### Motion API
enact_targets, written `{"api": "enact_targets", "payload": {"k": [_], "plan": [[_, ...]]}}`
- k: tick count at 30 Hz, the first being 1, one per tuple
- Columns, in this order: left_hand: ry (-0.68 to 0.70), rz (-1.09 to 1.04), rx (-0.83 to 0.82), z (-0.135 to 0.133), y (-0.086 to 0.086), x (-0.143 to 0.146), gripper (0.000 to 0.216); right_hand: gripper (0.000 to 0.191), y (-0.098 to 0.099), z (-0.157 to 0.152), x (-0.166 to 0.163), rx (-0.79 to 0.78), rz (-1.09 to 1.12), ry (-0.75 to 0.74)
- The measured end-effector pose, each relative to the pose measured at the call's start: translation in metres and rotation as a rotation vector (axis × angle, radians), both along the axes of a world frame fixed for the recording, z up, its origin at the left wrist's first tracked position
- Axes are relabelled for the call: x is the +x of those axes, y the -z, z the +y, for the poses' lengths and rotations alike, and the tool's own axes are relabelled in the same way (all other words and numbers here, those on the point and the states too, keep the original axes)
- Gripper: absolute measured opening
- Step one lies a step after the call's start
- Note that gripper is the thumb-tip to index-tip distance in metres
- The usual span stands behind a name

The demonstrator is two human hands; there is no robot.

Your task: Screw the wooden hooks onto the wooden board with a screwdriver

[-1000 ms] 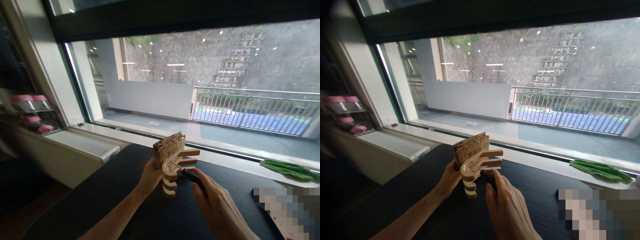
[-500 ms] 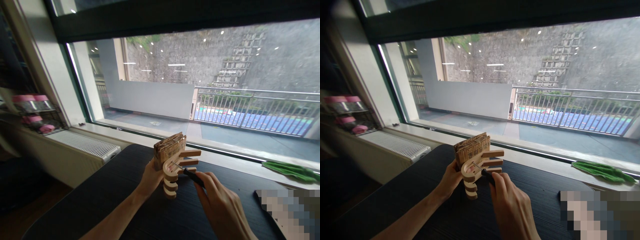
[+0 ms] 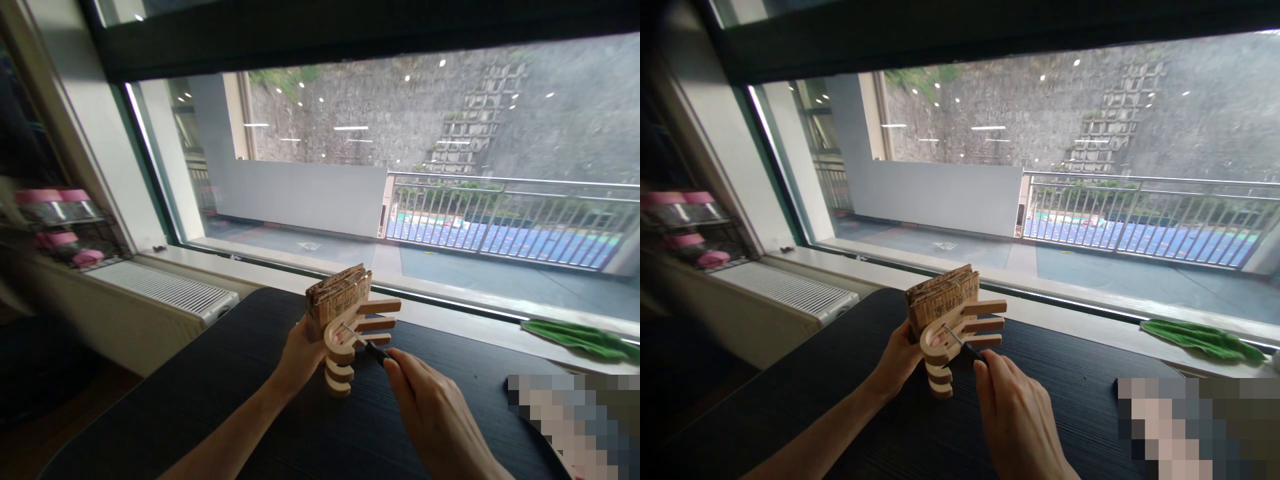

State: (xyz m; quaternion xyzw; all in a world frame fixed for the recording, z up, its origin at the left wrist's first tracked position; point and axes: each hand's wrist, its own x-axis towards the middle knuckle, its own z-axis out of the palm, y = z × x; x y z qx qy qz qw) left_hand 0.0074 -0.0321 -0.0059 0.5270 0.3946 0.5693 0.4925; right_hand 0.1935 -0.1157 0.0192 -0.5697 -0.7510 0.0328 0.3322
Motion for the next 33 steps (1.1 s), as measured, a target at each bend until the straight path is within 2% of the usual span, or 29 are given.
{"api": "enact_targets", "payload": {"k": [5, 12, 18, 24, 33], "plan": [[0.014, -0.017, 0.005, 0.001, 0.003, -0.001, 0.047, 0.039, -0.005, -0.004, -0.003, -0.030, -0.061, 0.077], [0.033, 0.011, 0.020, 0.001, 0.003, -0.001, 0.046, 0.012, 0.000, -0.002, -0.002, 0.212, -0.183, 0.077], [0.028, 0.026, 0.025, 0.002, 0.005, -0.003, 0.044, 0.010, 0.001, -0.001, -0.002, 0.336, -0.225, 0.079], [0.009, -0.003, 0.019, 0.005, 0.011, -0.004, 0.045, 0.009, 0.008, 0.001, 0.000, 0.170, -0.174, 0.091], [0.043, 0.023, 0.013, 0.002, 0.006, -0.002, 0.045, 0.029, 0.005, 0.002, 0.003, -0.075, -0.046, 0.074]]}}
